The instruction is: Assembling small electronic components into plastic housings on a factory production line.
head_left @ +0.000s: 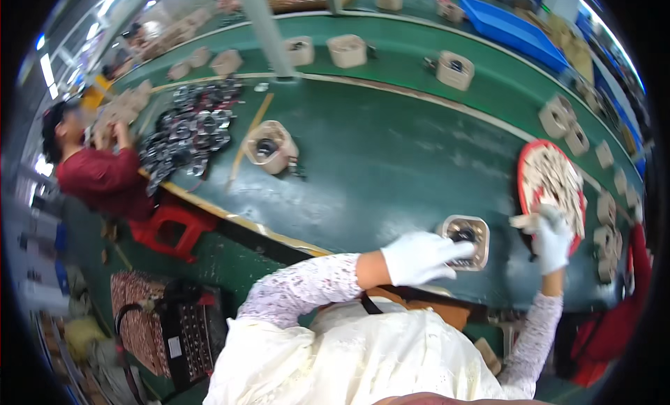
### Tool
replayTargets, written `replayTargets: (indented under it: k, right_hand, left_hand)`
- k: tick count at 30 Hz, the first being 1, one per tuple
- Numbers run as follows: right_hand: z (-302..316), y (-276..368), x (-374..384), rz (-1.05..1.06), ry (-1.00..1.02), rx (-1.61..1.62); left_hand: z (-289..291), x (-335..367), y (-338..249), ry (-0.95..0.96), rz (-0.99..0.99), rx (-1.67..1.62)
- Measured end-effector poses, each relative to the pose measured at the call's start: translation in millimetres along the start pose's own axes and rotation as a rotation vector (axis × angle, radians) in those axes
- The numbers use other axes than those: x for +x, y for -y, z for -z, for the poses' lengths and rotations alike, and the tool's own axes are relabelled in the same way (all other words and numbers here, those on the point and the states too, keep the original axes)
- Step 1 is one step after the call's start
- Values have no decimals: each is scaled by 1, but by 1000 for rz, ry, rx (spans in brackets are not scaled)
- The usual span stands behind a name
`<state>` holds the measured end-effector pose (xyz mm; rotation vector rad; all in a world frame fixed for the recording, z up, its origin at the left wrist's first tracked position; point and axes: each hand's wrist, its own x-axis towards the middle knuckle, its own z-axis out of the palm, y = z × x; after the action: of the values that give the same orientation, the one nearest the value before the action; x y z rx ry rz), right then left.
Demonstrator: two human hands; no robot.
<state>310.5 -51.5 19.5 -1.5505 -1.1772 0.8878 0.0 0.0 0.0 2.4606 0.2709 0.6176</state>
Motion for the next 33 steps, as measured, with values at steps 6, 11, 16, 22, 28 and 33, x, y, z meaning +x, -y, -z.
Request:
replayTargets:
  k: [6, 11, 16, 22, 28, 33]
  right_hand:
    - [-14, 6, -59, 268, -39, -952]
    - [-7, 51, -51, -145, 108, -691]
    - [-42, 72, -43, 296, 273, -561]
    - [-69, 69, -53, 334, 369, -702]
    - [-67, 64, -53, 408, 446, -751]
    - [-72, 59, -57, 517, 342, -870]
  left_hand:
    - [-3, 7, -6, -35, 108, 11]
    - [-11, 8, -3, -127, 33, -26]
    - [-4, 4, 0, -84, 108, -27]
    - [-3, 10, -3, 0, 122, -50]
    - [-8, -1, -1, -84, 43, -38]
    - [-7, 8, -1, -13, 104, -49]
